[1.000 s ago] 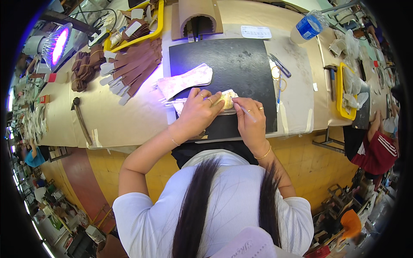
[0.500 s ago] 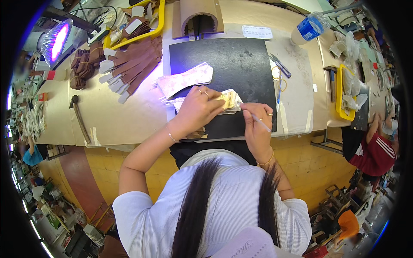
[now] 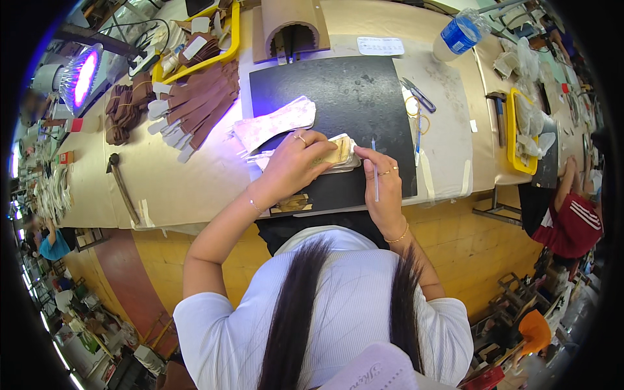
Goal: The person picks up a stack of beige fabric pieces and uses a pen to mark each piece one by one on a black cutting mat. The marked pieces are placed back on the table. The person continues this process for several pieces.
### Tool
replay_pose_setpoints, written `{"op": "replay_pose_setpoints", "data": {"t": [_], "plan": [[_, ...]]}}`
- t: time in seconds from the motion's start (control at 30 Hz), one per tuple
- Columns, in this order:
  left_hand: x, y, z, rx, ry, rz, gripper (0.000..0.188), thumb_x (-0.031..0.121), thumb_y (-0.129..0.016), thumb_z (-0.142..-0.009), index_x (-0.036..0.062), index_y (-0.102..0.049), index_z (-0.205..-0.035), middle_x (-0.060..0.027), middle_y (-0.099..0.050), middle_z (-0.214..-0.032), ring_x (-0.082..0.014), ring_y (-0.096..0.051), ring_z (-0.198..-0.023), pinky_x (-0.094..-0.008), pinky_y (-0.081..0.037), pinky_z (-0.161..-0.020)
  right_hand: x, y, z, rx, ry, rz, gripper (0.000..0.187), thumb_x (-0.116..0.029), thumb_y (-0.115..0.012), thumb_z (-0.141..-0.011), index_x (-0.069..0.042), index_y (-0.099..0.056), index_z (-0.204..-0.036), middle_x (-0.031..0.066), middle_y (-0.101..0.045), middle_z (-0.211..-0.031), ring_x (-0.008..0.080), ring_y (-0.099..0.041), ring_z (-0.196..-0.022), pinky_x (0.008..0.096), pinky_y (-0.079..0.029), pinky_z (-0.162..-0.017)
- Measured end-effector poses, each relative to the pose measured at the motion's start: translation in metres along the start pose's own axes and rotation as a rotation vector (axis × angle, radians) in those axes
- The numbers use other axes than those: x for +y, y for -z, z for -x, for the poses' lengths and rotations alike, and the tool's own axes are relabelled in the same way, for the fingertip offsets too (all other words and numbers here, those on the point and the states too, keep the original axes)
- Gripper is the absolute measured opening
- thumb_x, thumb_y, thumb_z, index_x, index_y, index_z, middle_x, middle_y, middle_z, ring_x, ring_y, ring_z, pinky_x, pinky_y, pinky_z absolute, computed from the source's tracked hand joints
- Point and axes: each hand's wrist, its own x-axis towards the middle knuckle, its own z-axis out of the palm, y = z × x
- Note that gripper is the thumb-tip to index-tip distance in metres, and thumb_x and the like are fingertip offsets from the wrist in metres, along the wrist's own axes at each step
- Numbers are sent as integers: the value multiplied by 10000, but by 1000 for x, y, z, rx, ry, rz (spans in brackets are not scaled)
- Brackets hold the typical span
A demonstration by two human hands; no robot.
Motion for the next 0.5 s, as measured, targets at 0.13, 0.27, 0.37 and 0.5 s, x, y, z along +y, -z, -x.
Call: {"op": "replay_pose_setpoints", "data": {"t": [0.13,0.27,0.37,0.5], "plan": [[0,-3,3,32,-76,-59,304,134,-807,-804,78,-672,-1071,-100,-622,-1094,-309,-595,-1014,-414,-497,-891,4,2,0,2,5,17,232,-3,-633,-958,-91,-658,-1172,90,-721,-919,254,-655,-799,374,-449,-882],[3,-3,1,33,-89,-66,301,124,-804,-805,76,-652,-1061,-108,-611,-1086,-315,-605,-984,-419,-505,-863,6,3,0,5,0,17,232,-6,-634,-958,-91,-655,-1173,92,-715,-949,268,-653,-833,374,-454,-876],[6,1,3,-14,-77,-19,311,108,-802,-811,74,-654,-1082,-116,-604,-1076,-334,-618,-951,-400,-518,-834,5,3,0,0,-9,-8,236,1,-630,-955,-83,-654,-1175,103,-712,-1001,290,-648,-899,385,-474,-876],[7,8,2,20,45,144,331,93,-804,-819,64,-653,-1113,-111,-619,-1071,-292,-651,-932,-359,-534,-817,5,-2,3,-11,-11,-98,245,18,-635,-943,-73,-659,-1169,113,-706,-1054,315,-635,-975,402,-498,-886]]}}
